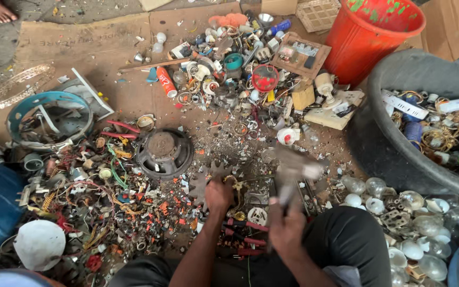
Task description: The person sits on the ground and uses a hammer to repeatedly strike a small electronic component held against a metal gear. The person breaks the component into smaller pieces and occasionally uses pliers to manipulate the parts.
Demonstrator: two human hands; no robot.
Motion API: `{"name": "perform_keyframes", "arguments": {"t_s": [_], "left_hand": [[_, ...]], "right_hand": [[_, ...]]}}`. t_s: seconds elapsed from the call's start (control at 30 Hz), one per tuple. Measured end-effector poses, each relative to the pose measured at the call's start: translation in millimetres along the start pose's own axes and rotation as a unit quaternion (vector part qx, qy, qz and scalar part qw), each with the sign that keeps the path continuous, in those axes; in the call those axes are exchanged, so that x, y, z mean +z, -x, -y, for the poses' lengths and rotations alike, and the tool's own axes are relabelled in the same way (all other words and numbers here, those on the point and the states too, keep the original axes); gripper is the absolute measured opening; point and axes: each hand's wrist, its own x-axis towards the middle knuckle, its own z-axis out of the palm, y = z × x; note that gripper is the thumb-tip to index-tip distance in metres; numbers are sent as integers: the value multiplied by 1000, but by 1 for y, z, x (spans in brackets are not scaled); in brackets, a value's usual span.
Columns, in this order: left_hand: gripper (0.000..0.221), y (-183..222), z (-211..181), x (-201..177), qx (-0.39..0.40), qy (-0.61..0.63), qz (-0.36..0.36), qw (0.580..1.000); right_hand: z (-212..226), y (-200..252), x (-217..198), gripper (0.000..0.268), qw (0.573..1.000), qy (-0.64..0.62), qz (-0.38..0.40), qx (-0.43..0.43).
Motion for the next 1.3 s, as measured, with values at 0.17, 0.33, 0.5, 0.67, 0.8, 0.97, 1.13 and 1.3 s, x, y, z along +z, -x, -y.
{"name": "perform_keyframes", "arguments": {"t_s": [0.17,0.33,0.5,0.67,0.8,0.97,1.13,1.3], "left_hand": [[36,10,-12,-12,-10,-7,-10,1000],[33,10,-13,-11,23,21,-42,999],[31,6,-19,-15,-7,-36,-6,999],[36,11,-30,-24,-114,-10,82,990],[32,16,-21,-22,10,30,-14,999],[32,11,0,-5,19,-16,-28,999],[31,10,6,-7,90,122,-32,988],[19,19,6,-32,34,319,86,943]], "right_hand": [[-16,5,17,13,979,48,-129,-149],[-16,5,17,56,910,46,212,354],[9,0,2,67,978,-30,69,195],[-11,3,11,47,994,-94,-55,-33],[-53,15,21,69,953,162,204,152],[-69,7,11,51,962,113,165,184],[-40,14,10,42,912,-102,105,383],[-44,41,12,26,819,-172,167,521]]}}
